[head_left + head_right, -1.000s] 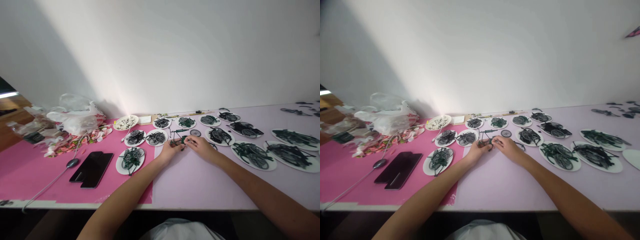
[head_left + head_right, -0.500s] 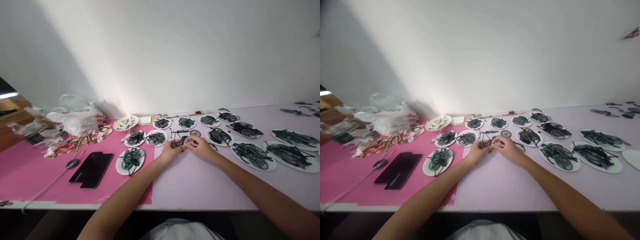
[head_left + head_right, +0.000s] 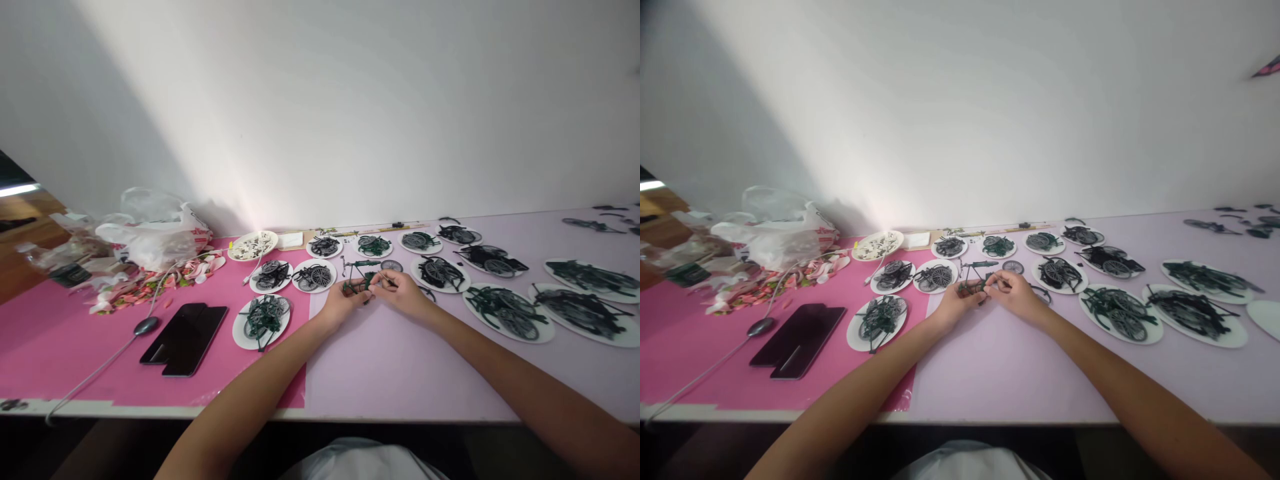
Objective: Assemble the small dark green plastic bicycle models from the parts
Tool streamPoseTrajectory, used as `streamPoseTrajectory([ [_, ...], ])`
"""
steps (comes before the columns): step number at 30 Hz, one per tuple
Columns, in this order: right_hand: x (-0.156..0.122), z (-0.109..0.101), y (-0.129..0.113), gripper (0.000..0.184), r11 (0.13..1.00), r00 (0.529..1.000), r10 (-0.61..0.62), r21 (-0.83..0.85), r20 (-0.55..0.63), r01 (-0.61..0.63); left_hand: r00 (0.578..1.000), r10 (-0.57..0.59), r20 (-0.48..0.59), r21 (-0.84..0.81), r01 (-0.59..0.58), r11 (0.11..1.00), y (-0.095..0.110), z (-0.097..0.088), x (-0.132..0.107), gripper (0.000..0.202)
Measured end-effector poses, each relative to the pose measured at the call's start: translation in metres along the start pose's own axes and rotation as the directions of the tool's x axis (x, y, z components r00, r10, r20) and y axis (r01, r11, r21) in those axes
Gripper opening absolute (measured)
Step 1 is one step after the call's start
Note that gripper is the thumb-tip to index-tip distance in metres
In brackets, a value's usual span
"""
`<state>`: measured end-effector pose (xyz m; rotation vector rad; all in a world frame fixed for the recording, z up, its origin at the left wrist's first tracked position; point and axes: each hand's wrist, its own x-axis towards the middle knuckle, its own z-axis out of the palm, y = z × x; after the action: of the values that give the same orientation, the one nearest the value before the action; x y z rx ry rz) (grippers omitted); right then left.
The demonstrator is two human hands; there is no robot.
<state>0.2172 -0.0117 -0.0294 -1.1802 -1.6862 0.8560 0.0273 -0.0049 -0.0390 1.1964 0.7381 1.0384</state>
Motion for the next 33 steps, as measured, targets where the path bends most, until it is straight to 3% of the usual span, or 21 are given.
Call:
streamPoseTrajectory([
  [17,0.002,-0.001,0.006,0.034,0.992,0.994,0.096,0.083,0.047,-0.099,1.0,0.001,0.022,0.002,-0.001,1.0,-0.001,-0.001,0.0,0.056],
  [33,0.003,0.0,0.011,0.036,0.984,0.995,0.09,0.149,0.043,-0.096,1.0,0.006,0.026,0.001,-0.006,1.0,-0.001,-0.001,0.001,0.055],
])
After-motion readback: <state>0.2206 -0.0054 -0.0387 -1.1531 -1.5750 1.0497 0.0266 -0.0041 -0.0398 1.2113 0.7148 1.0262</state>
